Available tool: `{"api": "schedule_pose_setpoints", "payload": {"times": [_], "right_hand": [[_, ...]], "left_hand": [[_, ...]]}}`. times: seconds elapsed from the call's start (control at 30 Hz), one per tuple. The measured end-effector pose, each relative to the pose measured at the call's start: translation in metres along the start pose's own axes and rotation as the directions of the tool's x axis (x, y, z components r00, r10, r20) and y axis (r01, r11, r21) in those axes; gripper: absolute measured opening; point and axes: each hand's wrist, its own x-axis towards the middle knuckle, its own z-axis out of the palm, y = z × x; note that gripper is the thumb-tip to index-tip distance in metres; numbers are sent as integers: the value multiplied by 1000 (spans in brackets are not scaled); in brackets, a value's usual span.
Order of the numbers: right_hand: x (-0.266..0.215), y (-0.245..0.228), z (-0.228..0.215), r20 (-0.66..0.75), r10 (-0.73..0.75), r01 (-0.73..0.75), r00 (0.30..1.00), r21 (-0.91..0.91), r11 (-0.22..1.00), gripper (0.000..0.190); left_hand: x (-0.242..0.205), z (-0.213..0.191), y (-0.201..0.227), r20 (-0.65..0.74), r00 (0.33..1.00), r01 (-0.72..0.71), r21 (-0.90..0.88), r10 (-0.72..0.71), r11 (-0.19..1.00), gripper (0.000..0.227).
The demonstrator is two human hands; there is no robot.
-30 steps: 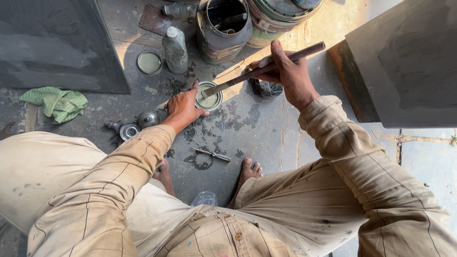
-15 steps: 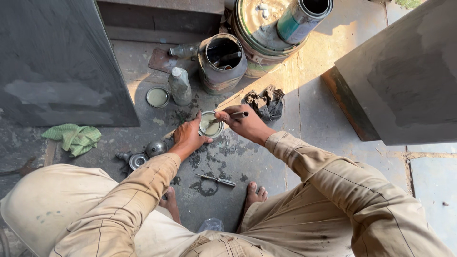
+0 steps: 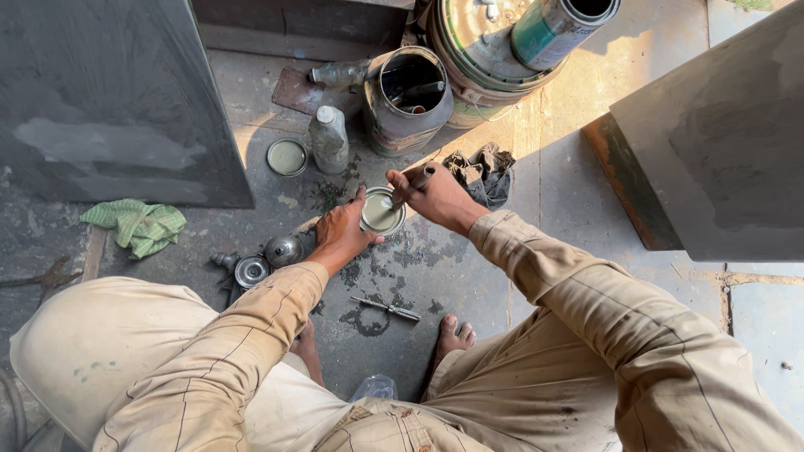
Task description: The person sits on the floor and opens a small paint can using a screwdriver. They then pour a liquid from a plastic bottle into the can and stir the mixture with a stick.
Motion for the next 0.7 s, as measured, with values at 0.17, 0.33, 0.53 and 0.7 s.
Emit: {"api": "schedule_pose_setpoints", "payload": {"times": [0.17,0.33,0.53,0.7], "right_hand": [[4,19,0,-4,216,-210,976,199,957,53],[3,43,5,-7,329,-260,944,597,759,48],[-9,49,8,13,521,-360,854,738,571,52],[-14,48,-4,-32,562,-330,826,781,530,45]], "left_hand": [[0,-2,2,-25,999,-36,-23,36,999,117],[0,-3,3,8,1000,-2,12,2,1000,116],[-2,-10,9,22,1000,17,39,-18,999,115],[-2,-8,6,34,999,14,39,-15,999,116]]}}
